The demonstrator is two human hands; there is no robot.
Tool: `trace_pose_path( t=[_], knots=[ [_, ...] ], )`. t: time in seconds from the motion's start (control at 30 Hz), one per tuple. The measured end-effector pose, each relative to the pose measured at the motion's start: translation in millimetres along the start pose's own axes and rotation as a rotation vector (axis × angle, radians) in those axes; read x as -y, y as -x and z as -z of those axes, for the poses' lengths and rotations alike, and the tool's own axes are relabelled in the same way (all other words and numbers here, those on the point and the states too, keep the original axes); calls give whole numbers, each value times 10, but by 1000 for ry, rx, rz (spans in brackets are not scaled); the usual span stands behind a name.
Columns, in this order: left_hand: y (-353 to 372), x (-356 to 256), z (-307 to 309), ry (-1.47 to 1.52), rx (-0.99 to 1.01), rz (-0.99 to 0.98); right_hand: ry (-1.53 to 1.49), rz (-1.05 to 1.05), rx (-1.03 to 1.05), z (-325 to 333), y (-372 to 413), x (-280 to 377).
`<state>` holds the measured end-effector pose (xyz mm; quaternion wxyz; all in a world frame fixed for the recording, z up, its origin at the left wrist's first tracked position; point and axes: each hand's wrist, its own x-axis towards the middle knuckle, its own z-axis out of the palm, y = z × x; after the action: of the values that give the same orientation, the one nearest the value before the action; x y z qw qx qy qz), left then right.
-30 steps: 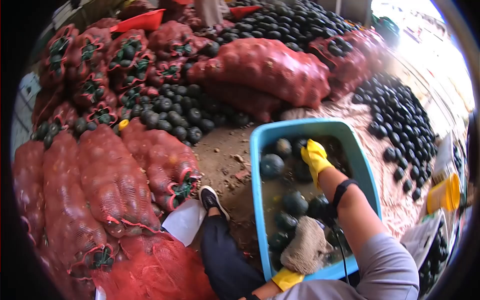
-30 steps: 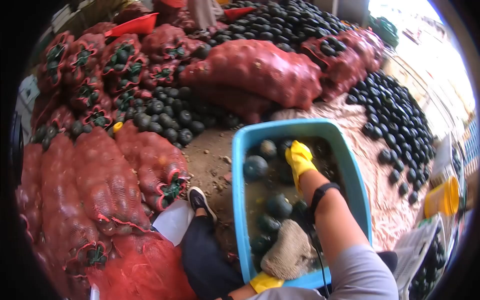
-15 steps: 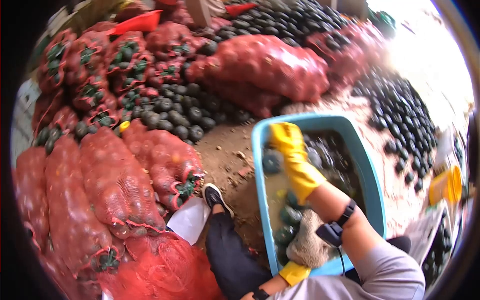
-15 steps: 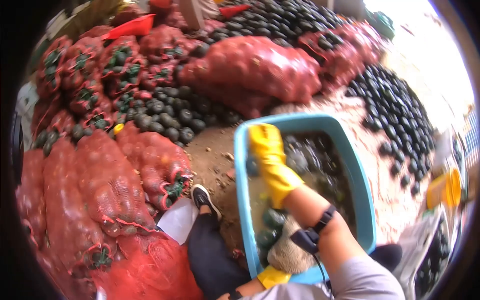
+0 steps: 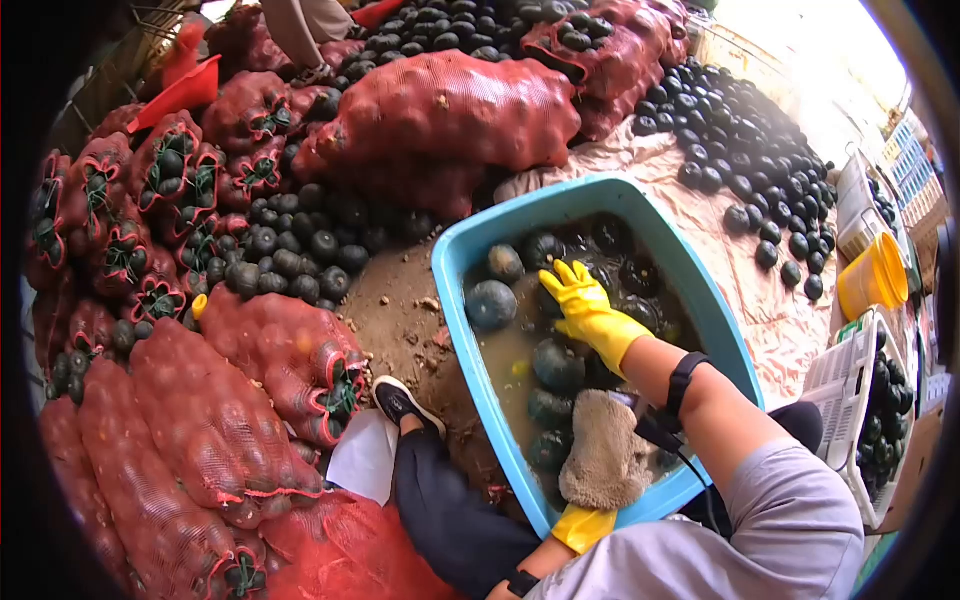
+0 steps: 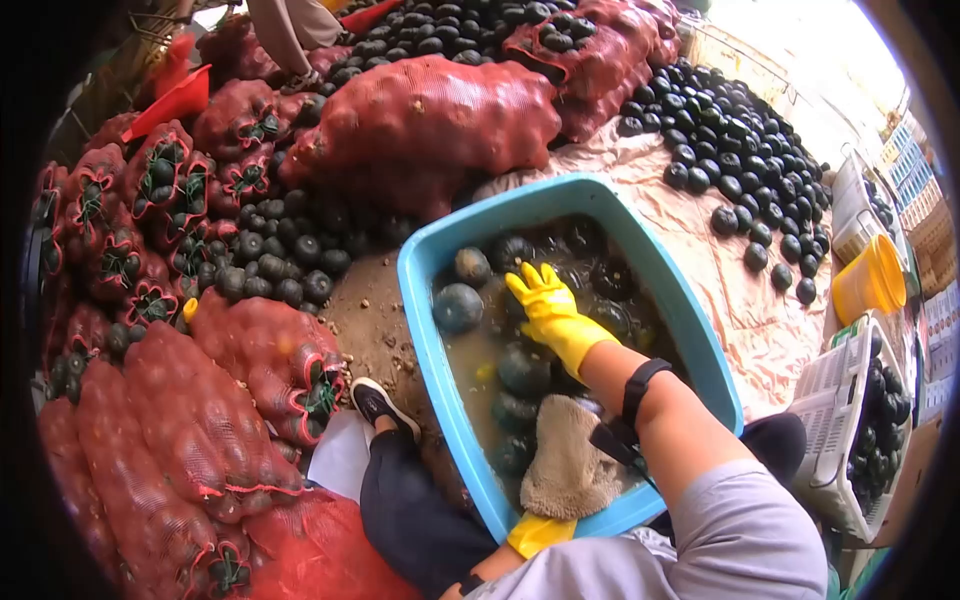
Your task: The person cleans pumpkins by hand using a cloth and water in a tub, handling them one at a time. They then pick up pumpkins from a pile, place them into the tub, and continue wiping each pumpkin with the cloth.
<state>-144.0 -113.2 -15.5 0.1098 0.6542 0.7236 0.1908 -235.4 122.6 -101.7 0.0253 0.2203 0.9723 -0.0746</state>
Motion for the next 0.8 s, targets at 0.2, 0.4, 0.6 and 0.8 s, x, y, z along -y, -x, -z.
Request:
trace_pose_path(
  t=[0.2, 0.4, 0.6, 0.8],
  knots=[
    [-42, -56, -3, 7, 3, -4, -163, -114, 320, 229, -555, 31],
    [-55, -45, 2, -6, 10, -4, 93, 221, 588, 190, -265, -93],
    [-132, -10, 35, -14, 38, -1, 140, -18, 432, 235, -47, 262],
    [-77, -171, 47, 312, -176, 91, 141, -23, 323, -145, -86, 249]
  ],
)
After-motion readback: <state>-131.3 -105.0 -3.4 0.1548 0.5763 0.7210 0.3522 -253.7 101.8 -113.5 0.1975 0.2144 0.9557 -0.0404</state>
